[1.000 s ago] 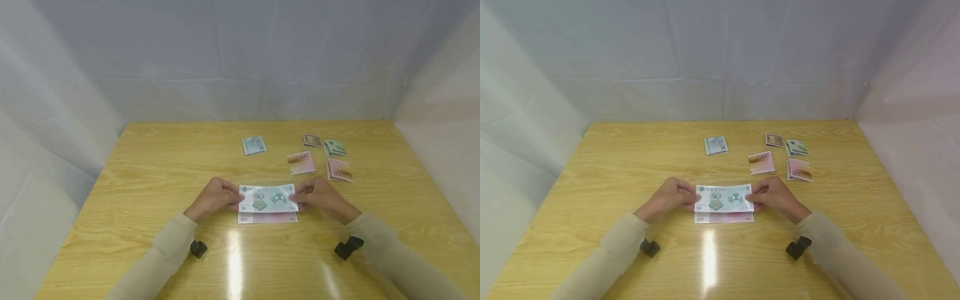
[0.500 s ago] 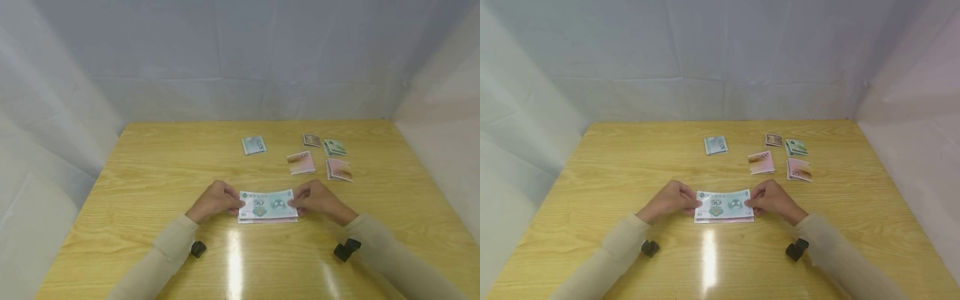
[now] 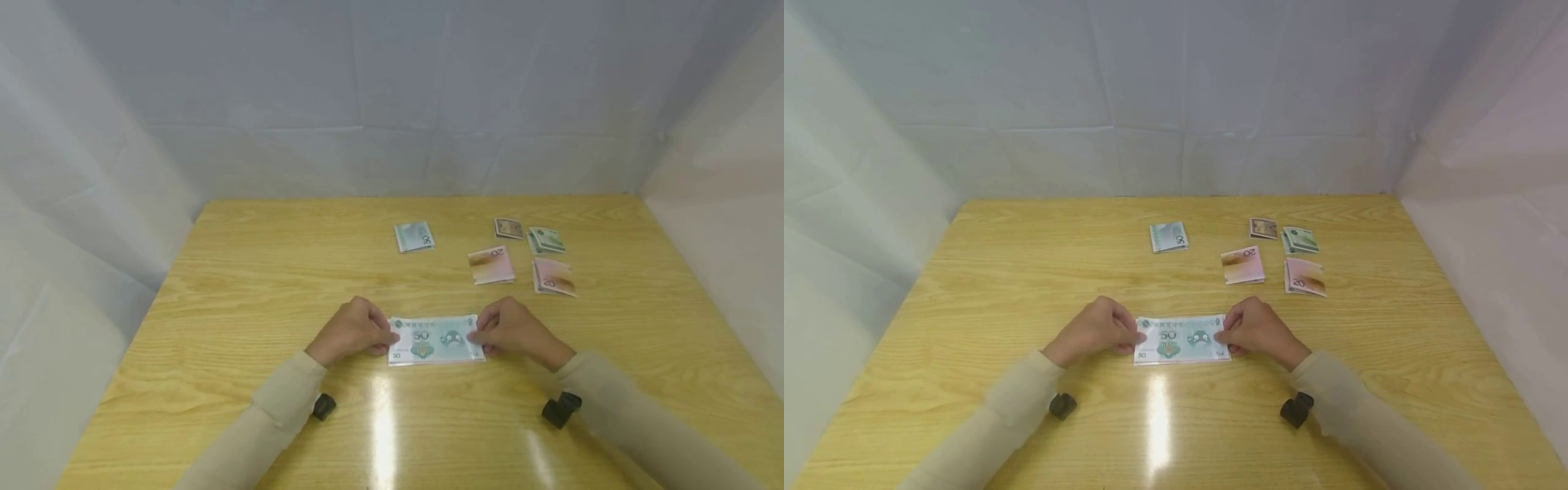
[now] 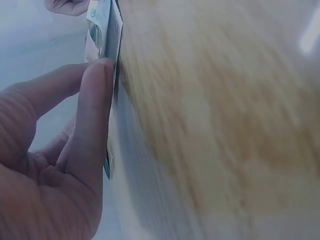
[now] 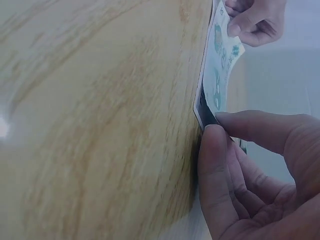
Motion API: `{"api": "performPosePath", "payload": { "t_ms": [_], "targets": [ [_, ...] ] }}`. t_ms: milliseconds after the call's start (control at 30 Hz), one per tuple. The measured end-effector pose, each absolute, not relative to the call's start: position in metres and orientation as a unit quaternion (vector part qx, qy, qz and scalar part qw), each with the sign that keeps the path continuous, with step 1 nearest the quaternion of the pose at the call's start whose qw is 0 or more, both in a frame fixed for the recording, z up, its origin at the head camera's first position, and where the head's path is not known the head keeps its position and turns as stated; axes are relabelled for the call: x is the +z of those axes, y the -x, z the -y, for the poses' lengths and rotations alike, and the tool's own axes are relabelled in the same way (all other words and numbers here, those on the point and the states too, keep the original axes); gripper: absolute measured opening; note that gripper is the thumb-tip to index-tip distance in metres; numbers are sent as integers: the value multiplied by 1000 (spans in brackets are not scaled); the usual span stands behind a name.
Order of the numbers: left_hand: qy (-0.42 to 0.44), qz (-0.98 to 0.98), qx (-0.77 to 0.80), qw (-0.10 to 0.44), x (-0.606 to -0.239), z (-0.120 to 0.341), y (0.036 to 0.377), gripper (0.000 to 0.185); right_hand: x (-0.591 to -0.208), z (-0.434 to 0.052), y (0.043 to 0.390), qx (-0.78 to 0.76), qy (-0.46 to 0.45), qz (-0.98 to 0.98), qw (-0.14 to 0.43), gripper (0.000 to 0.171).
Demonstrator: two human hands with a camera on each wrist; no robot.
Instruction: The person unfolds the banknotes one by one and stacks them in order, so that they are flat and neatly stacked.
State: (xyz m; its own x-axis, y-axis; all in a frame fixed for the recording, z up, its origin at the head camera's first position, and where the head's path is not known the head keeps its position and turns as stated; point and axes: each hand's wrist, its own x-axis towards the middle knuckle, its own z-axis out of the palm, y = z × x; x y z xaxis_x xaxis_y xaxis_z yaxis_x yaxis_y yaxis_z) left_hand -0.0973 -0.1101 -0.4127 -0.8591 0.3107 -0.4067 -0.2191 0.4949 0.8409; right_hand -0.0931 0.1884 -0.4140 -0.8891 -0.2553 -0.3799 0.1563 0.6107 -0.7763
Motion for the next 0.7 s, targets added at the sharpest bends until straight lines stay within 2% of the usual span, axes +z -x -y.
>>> {"api": "performPosePath", "payload": {
  "t_ms": [700],
  "targets": [
    [-45,-873,423,240,-405,107,95,15,-413,-190,94,-423,32,-878,223,18]
  ]
}}
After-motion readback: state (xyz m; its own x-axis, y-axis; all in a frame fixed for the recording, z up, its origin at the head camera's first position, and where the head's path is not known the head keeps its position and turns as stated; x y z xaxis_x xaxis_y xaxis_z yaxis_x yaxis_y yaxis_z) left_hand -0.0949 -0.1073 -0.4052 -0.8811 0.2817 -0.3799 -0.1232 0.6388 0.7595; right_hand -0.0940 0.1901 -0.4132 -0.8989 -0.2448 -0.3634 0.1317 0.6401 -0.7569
